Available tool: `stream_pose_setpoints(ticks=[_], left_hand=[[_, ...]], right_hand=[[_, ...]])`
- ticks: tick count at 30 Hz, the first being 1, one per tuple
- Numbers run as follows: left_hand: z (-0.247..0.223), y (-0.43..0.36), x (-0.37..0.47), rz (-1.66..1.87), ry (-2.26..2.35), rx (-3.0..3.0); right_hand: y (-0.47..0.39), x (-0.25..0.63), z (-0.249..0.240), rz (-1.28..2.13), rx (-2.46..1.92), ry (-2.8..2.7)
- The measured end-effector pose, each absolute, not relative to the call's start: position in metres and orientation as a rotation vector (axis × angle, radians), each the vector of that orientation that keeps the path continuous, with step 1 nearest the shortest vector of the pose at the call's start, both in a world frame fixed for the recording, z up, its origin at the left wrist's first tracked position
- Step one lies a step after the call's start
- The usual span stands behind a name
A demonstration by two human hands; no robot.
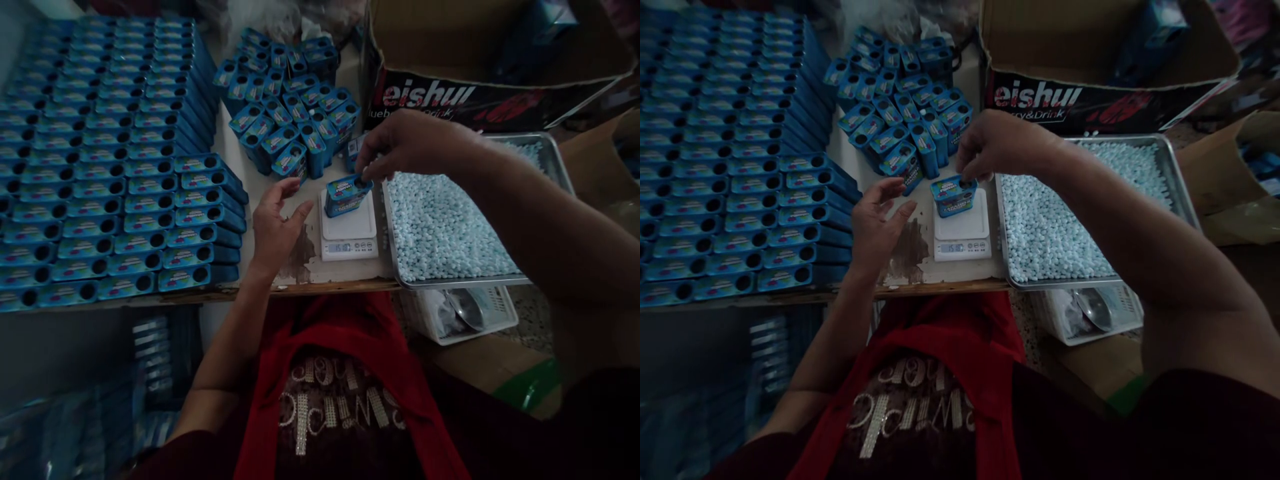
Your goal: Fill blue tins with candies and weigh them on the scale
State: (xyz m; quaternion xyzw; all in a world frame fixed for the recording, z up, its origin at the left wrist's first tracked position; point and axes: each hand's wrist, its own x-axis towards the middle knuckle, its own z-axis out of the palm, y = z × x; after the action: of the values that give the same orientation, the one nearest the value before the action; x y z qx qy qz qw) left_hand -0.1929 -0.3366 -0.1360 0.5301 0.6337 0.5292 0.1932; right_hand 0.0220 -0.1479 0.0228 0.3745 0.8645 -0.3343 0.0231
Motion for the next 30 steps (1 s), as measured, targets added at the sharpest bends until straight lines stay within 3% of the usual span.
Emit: stream_pose_setpoints(ticks=[9, 14, 18, 24, 30], left_hand=[[-0.14, -0.335, -0.19, 1.495, 1.801, 1.576], [-0.134, -0.334, -0.195, 1.502, 1.816, 1.594], [-0.127, -0.332, -0.198, 1.492, 1.815, 1.635], [-0.112, -0.328, -0.191, 1.46, 1.788, 1.792], [-0.109, -0.306, -0.181, 1.273, 1.808, 1.961]], right_hand=[[-0.139, 0.019, 0.002, -0.81, 0.952, 2.923], [-0.16, 0.016, 0.028, -0.504, 1.203, 2.906], [-0.152, 0.036, 0.039, -0.557, 1.404, 2.916], [-0.123, 0.094, -0.012, -0.134, 1.426, 2.49], [-0.126, 0.148, -0.042, -0.358, 1.535, 2.591]])
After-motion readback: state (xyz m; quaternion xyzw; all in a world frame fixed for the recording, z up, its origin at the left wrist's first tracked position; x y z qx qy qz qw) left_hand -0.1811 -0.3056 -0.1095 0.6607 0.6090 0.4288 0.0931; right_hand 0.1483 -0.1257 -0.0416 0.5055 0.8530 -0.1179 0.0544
